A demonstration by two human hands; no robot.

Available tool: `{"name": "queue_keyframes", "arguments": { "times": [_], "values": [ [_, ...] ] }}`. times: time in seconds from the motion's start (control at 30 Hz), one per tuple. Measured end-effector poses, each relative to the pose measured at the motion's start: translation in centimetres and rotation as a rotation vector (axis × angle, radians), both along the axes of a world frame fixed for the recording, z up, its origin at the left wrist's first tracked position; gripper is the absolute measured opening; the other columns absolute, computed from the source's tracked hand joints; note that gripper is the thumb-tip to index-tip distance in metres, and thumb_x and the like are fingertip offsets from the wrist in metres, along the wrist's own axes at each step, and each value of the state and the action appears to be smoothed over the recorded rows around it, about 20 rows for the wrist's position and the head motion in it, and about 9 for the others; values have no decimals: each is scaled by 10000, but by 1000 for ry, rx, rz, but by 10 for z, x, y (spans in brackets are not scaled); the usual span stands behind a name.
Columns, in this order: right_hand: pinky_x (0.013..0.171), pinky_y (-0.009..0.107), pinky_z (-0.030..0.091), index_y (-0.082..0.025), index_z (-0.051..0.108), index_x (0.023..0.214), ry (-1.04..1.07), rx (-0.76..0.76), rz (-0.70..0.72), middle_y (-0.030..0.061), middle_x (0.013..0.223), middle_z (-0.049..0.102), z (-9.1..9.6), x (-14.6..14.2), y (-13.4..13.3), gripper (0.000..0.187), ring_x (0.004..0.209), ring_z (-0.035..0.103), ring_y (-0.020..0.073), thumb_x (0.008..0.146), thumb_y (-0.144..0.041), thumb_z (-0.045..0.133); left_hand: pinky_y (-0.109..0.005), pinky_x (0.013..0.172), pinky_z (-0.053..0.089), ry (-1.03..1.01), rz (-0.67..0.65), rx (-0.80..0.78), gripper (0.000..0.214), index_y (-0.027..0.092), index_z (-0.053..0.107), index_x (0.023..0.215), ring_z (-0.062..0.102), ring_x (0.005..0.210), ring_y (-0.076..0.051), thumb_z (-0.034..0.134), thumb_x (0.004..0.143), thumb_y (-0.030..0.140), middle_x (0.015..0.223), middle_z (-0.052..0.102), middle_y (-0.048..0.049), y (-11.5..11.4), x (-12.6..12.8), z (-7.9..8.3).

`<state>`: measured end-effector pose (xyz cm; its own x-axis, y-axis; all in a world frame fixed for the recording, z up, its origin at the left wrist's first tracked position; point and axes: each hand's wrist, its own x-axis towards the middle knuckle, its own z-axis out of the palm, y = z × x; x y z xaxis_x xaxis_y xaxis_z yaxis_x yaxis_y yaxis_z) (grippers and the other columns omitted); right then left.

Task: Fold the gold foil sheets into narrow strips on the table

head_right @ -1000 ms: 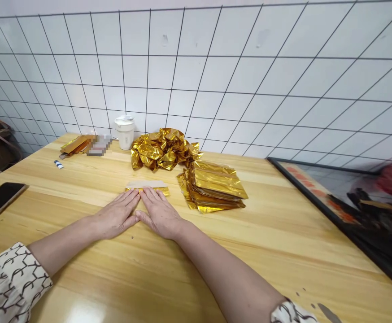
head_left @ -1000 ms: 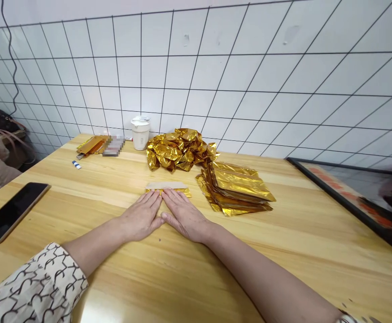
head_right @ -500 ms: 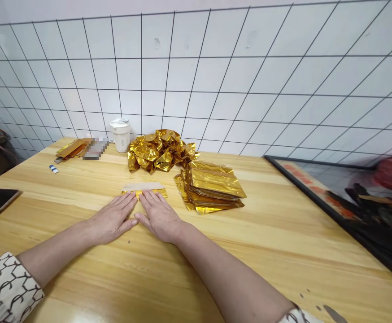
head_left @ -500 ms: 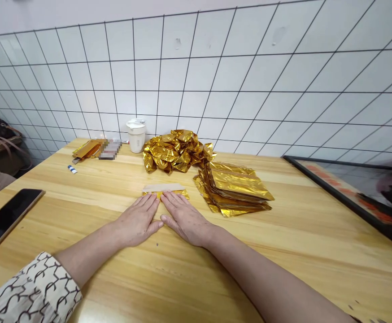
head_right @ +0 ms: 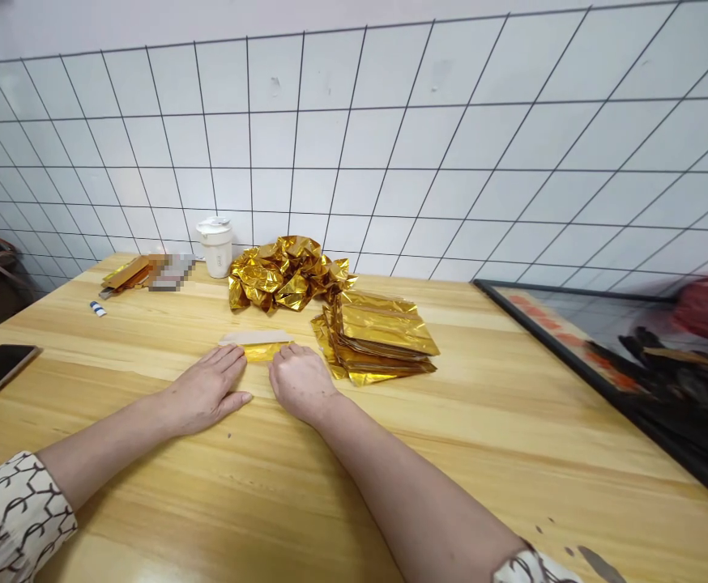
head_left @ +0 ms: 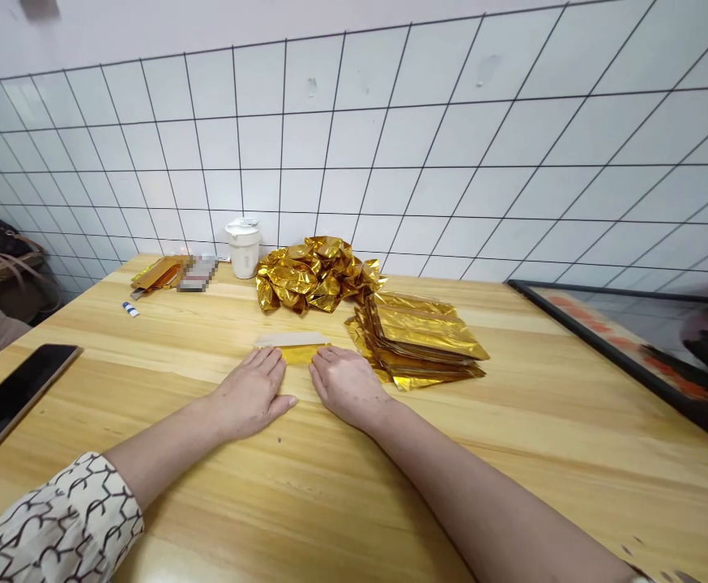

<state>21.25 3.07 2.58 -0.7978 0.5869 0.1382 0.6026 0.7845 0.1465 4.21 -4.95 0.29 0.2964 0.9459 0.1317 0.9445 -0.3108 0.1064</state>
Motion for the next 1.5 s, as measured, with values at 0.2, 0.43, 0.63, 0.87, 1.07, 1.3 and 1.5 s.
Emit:
{"name": "queue_keyframes", "arguments": {
  "times": [0.2, 0.43, 0.63, 0.87, 1.07, 1.3, 1.5],
  "values": [
    [764, 328, 444, -86, 696, 913, -20, 16, 12, 160, 885, 696, 0, 0, -1, 278, 869, 631, 250, 903, -153, 426, -463, 1118, 282, -39, -81, -17, 597, 66, 407, 1356, 340, 1369, -312, 393, 933, 487, 1457, 390, -211, 8, 20, -3],
    [760, 319, 432, -92, 694, 919, -36, 17, -1, 155, 910, 696, 2, 0, -2, 255, 884, 628, 246, 893, -139, 445, -470, 1110, 311, -48, -40, -9, 572, 75, 437, 1339, 366, 1356, -311, 392, 937, 480, 1440, 421, -199, 7, 16, -3],
    [765, 314, 417, -97, 693, 896, -36, 18, -15, 142, 900, 698, 1, -1, -1, 258, 890, 624, 239, 892, -131, 438, -462, 1086, 368, -5, -19, 44, 543, 64, 479, 1297, 424, 1319, -309, 403, 940, 466, 1394, 476, -210, 2, -6, -9],
    [780, 350, 429, -106, 691, 827, 54, 97, 24, 141, 850, 695, -9, 1, 3, 242, 847, 616, 246, 867, -122, 453, -419, 1057, 425, -76, -73, 183, 356, 131, 574, 1127, 528, 1224, -256, 402, 954, 391, 1241, 614, -154, -1, -22, -11],
    [933, 412, 442, -139, 663, 1033, 290, 62, 268, 135, 1070, 680, -18, 2, 4, 280, 1028, 591, 249, 904, -203, 423, -418, 1029, 448, -98, -107, 214, 259, 133, 581, 1054, 570, 1147, -256, 448, 931, 317, 1143, 644, -149, 2, -20, -9],
    [947, 410, 478, -134, 644, 1112, 264, -34, 293, 139, 1174, 658, -20, -1, 5, 323, 1108, 593, 243, 930, -233, 397, -407, 965, 491, -111, -120, 223, 184, 147, 600, 967, 605, 1044, -244, 457, 908, 247, 1051, 660, -126, 4, -21, -5],
    [878, 345, 507, -157, 693, 933, 231, 8, 130, 112, 987, 719, -13, 0, 5, 330, 951, 654, 211, 943, -217, 368, -377, 892, 524, -134, -113, 258, 163, 173, 616, 900, 621, 957, -219, 457, 892, 207, 999, 672, -93, 6, -25, -5]
  ]
}}
